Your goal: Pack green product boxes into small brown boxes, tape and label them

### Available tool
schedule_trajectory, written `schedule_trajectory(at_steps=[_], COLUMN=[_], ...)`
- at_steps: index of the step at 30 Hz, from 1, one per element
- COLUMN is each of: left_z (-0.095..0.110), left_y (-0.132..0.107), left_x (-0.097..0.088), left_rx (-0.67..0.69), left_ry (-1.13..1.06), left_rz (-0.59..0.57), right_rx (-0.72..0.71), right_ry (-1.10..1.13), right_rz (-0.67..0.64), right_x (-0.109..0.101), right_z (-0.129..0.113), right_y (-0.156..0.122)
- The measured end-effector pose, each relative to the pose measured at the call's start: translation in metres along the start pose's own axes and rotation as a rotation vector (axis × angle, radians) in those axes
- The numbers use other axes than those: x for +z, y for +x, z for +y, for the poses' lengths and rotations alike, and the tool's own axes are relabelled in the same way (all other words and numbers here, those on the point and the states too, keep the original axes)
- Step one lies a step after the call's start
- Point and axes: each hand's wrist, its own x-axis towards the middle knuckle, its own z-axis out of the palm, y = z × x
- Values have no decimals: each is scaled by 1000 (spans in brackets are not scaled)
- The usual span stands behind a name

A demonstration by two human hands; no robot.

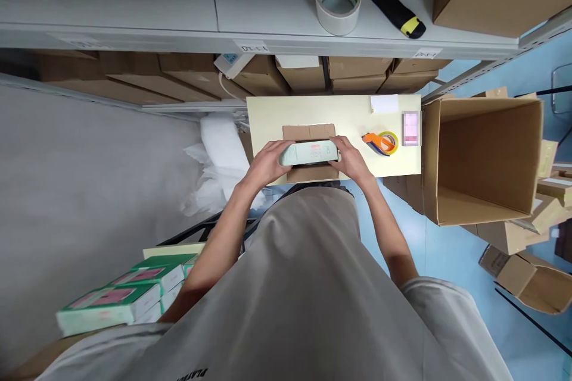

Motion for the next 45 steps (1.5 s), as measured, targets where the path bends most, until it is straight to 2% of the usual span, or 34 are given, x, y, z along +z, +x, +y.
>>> schedule_trajectory(at_steps=[4,9,14,20,29,33,36,38,40,42,45], left_z=[-4,-5,-13,-16,-17,-12,-8,-9,-11,-15,-20], left_y=[2,12,20,26,36,31,17,5,-4,-10,-13], left_x=[10,26,43,59,62,58,50,45,44,46,54], left_rx=[-13,-1,16,-5,-6,-12,-102,-239,-398,-521,-597], left_ry=[5,-13,-12,92,197,138,97,88,73,38,-24], left_rz=[-14,-11,14,16,-44,7,165,308,400,414,397], right_rx=[51,85,94,92,132,119,135,200,275,342,426], right_ry=[70,-55,-197,-389,-551,-533,-472,-420,-370,-332,-309], right_rz=[-42,-33,-60,-86,-181,-159,-18,97,155,150,102], right_x=[15,20,19,32,47,45,41,39,39,40,43], right_z=[15,27,26,19,8,6,8,11,15,18,22], right_y=[5,6,8,20,27,23,11,0,-8,-13,-13])
